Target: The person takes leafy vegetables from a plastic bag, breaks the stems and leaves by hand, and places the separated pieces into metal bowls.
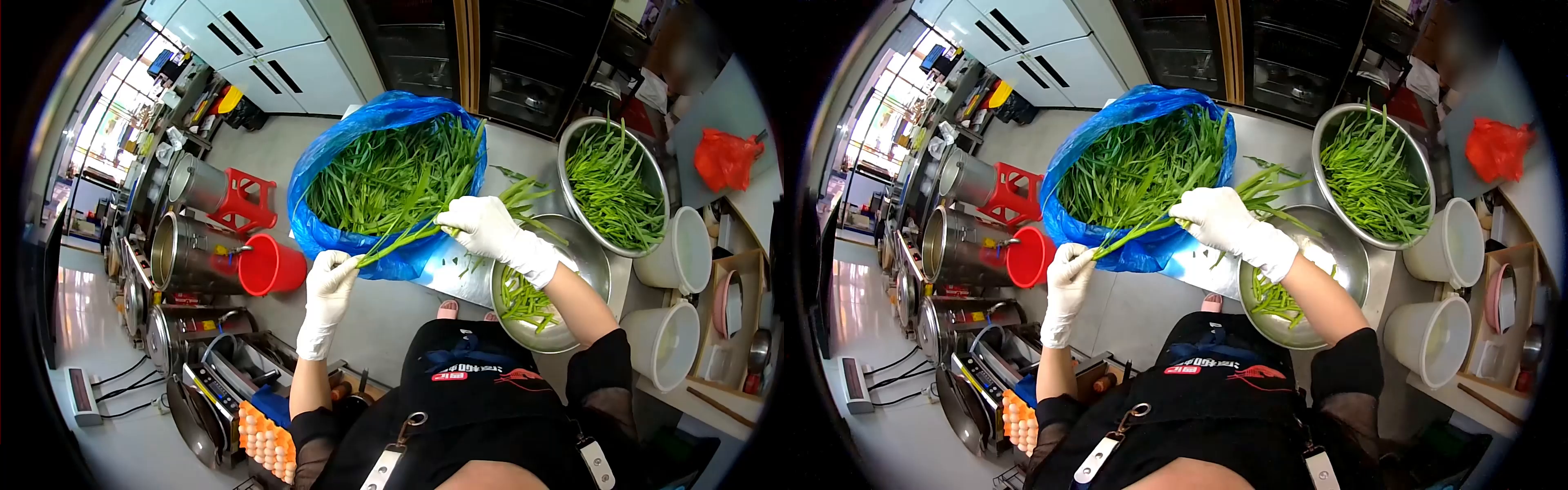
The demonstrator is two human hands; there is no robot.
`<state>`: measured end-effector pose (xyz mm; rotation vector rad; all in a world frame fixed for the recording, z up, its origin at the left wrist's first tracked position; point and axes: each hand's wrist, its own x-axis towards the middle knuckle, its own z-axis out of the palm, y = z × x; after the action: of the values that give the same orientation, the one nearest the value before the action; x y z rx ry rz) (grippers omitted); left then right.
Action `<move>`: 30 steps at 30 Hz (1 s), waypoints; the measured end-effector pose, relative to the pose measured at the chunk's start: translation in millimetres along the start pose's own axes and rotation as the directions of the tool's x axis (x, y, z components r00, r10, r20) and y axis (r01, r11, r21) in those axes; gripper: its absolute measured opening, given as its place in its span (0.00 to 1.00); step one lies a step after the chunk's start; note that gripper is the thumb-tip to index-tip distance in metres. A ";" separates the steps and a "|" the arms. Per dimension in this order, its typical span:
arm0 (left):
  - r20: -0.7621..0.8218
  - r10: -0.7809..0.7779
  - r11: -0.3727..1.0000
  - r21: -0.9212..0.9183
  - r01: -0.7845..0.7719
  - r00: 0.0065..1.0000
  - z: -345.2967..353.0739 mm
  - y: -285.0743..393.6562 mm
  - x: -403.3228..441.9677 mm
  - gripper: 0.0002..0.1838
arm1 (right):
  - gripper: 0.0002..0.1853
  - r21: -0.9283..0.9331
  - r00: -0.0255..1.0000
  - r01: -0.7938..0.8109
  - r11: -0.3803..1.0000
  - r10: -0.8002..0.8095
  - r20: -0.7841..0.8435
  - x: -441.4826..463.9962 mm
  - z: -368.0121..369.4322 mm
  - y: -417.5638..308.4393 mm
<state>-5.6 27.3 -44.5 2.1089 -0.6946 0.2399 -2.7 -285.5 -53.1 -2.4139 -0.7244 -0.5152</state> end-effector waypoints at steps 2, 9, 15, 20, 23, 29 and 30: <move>0.003 -0.031 1.000 -0.004 0.031 1.000 -0.5 -1.4 0.6 0.13 | 0.06 0.041 1.000 -0.016 0.999 0.016 0.012 -1.6 -2.4 -1.1; 0.067 -0.020 0.996 -0.081 0.025 0.998 9.4 -3.4 5.1 0.11 | 0.09 0.510 0.843 -0.516 0.688 0.515 0.157 -4.9 -3.7 0.1; 0.141 0.028 0.999 -0.034 -0.024 0.990 22.9 5.5 17.4 0.08 | 0.07 0.773 0.602 -0.602 0.200 0.750 0.274 -10.0 -7.3 19.6; 0.155 -0.060 0.997 -0.038 0.067 0.986 22.5 7.0 22.4 0.07 | 0.06 0.754 0.651 -0.460 0.470 0.755 -0.073 -4.6 -32.0 16.3; 0.223 -0.043 0.998 -0.036 0.052 0.974 33.3 14.8 29.4 0.08 | 0.06 0.379 0.890 -0.274 0.884 0.382 -0.247 7.9 -26.1 -27.8; 0.336 0.032 0.995 -0.095 0.000 0.941 38.2 36.2 39.4 0.06 | 0.14 -0.277 0.990 0.126 0.953 -0.137 -0.019 5.5 9.0 -64.5; 0.355 0.017 0.997 -0.074 0.010 0.935 37.7 39.5 39.4 0.05 | 0.14 -0.275 0.988 0.145 0.950 -0.154 -0.012 3.9 6.9 -64.7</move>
<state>1.8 -36.3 -23.6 2.0989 -0.9033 -0.1716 -36.8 -234.8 -30.5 -2.6091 -0.8761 -0.7592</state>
